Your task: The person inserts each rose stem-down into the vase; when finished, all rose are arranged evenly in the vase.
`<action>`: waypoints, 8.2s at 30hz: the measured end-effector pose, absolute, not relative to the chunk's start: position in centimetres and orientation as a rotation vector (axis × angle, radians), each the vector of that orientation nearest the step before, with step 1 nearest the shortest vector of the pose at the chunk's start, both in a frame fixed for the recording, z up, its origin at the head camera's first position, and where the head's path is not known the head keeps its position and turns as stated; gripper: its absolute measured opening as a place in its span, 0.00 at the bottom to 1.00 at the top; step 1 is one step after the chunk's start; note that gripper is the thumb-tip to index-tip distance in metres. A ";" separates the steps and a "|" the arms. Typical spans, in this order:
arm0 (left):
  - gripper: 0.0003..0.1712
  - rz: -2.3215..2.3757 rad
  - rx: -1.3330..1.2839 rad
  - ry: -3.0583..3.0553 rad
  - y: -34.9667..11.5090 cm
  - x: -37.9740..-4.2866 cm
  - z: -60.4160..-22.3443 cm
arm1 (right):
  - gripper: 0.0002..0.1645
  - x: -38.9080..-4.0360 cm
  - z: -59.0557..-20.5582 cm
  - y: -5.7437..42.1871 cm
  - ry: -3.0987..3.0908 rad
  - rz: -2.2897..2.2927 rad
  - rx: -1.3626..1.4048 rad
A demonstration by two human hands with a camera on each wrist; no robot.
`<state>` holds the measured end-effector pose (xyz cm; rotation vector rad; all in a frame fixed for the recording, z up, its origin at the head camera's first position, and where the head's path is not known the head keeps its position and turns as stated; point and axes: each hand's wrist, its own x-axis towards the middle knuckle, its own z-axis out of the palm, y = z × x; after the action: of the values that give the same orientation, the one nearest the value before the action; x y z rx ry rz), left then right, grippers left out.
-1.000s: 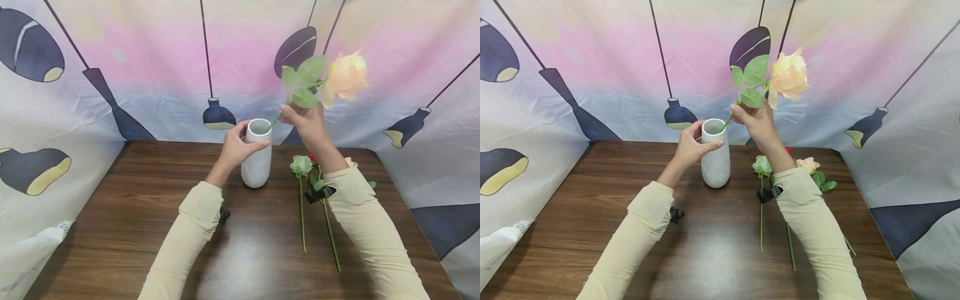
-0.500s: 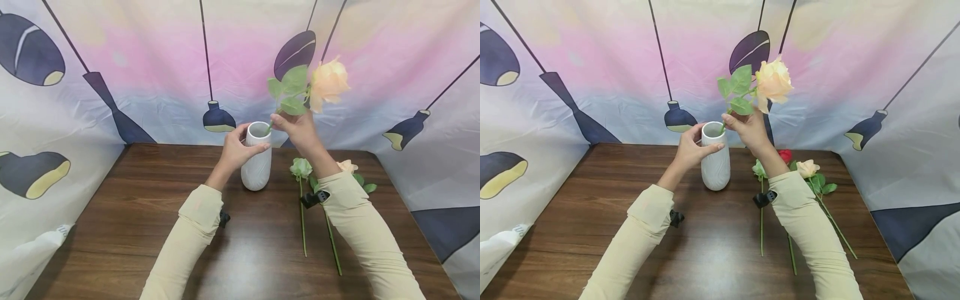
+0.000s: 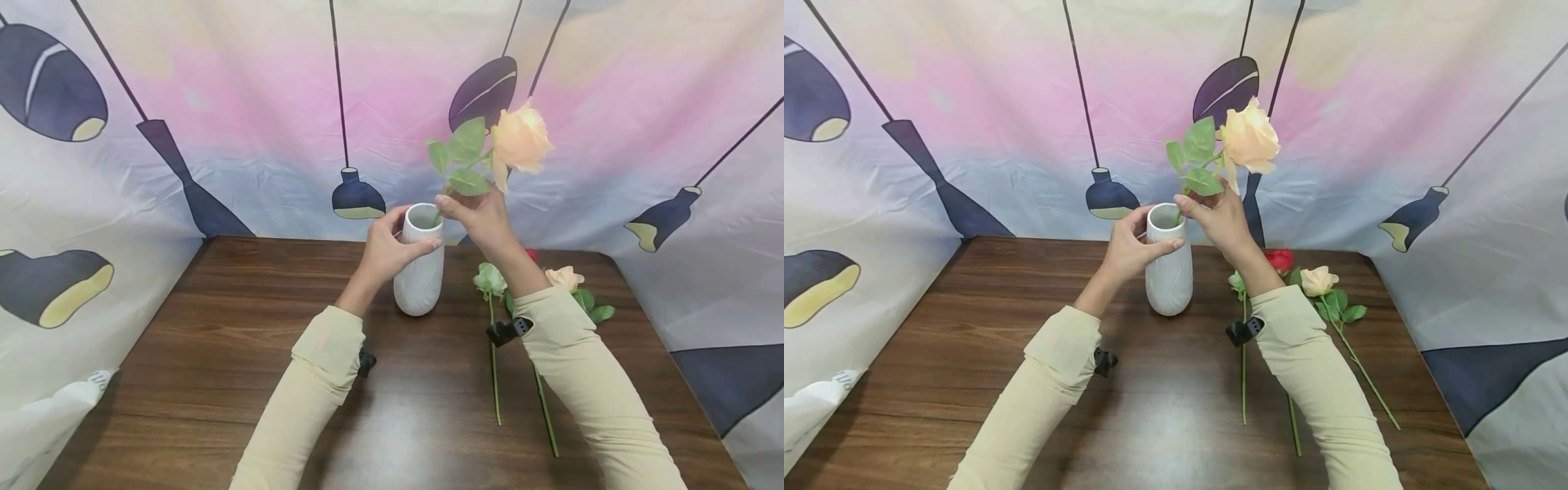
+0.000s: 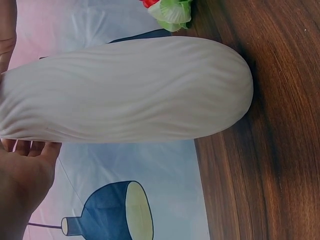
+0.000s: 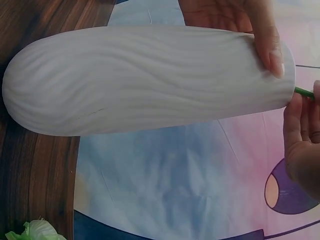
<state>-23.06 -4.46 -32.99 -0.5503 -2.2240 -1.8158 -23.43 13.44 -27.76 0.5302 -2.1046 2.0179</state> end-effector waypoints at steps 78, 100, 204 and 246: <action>0.38 -1.836 -0.527 -2.225 -4.5 -22.8 -33.2 | 0.19 -18.3 -38.9 22.9 -2.482 2.021 0.198; 0.39 -1.835 -0.527 -2.235 -4.4 -22.8 -33.1 | 0.23 -19.5 -44.2 24.5 -2.757 1.961 -0.182; 0.39 -1.842 -0.523 -2.246 -4.5 -22.9 -32.9 | 0.07 -20.0 -41.5 23.1 -2.290 2.425 -0.058; 0.39 -1.842 -0.531 -2.230 -4.3 -23.1 -33.0 | 0.13 -18.7 -35.1 21.2 -1.407 2.472 0.140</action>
<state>-23.05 -4.33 -33.03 -0.5312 -2.2301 -1.8417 -18.68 21.16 -35.12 0.1401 -1.4068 2.4724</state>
